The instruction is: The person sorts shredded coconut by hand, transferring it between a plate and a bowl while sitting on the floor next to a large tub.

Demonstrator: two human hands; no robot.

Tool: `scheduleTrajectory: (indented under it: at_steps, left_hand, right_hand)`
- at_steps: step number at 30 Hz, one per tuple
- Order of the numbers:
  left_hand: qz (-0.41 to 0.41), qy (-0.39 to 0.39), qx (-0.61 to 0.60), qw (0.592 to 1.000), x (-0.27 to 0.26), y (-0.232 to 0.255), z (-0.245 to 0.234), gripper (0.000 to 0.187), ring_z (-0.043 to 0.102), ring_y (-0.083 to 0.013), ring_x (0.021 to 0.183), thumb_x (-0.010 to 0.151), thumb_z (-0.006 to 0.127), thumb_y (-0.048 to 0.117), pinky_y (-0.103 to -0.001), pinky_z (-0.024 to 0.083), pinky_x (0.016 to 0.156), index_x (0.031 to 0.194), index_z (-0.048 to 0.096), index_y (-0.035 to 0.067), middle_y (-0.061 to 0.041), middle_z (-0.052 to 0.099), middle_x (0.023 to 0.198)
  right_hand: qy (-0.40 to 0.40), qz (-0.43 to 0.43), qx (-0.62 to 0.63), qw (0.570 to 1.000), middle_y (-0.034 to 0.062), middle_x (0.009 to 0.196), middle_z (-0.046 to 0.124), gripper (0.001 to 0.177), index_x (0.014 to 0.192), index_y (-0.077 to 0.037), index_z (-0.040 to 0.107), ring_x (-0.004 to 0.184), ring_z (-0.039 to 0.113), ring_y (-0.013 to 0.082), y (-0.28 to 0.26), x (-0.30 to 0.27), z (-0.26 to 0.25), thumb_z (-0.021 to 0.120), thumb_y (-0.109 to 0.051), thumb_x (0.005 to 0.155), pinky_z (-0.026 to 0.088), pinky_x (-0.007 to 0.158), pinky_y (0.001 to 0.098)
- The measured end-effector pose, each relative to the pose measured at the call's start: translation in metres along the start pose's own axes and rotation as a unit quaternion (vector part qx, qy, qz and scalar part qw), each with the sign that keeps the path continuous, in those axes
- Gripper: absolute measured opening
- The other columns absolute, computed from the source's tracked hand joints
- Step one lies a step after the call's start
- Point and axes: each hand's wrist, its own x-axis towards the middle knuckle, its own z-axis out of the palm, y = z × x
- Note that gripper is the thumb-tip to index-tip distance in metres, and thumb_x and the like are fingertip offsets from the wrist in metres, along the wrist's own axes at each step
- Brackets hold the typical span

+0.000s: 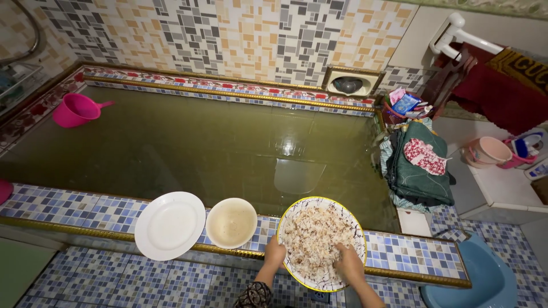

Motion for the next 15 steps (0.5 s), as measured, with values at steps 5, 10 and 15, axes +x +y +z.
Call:
scheduleTrajectory:
  at_steps: [5,10,15]
  left_hand:
    - [-0.016,-0.008,0.011,1.000,0.006,-0.003,0.002,0.036,0.078,-0.0403,0.085,0.090,0.051,0.008,-0.044,0.067,0.064,0.125,0.059,0.006,-0.024,0.074,0.108]
    - [0.014,-0.003,0.033,0.999,0.006,-0.005,0.002,0.036,0.077,-0.0376,0.087,0.090,0.053,0.008,-0.043,0.066,0.066,0.125,0.060,0.006,-0.023,0.074,0.108]
    - [-0.061,-0.048,-0.019,0.997,0.000,0.003,-0.004,0.040,0.079,-0.0401,0.084,0.092,0.048,0.006,-0.045,0.068,0.057,0.132,0.056,0.009,-0.023,0.072,0.111]
  right_hand:
    - [-0.098,0.093,0.199,0.971,0.0161,0.118,0.068,0.060,0.138,-0.018,0.063,0.098,0.072,0.0301,0.005,0.032,-0.036,0.077,-0.019,0.079,0.062,0.081,0.0420]
    - [-0.131,0.100,0.330,0.929,0.0176,0.117,0.072,0.065,0.143,-0.013,0.060,0.091,0.075,0.0275,0.003,0.040,-0.059,0.077,-0.026,0.081,0.066,0.073,0.0410]
    - [-0.090,-0.001,0.135,0.987,0.0188,0.116,0.079,0.068,0.138,-0.012,0.061,0.090,0.078,0.0284,0.023,0.033,-0.032,0.087,-0.031,0.078,0.065,0.076,0.0373]
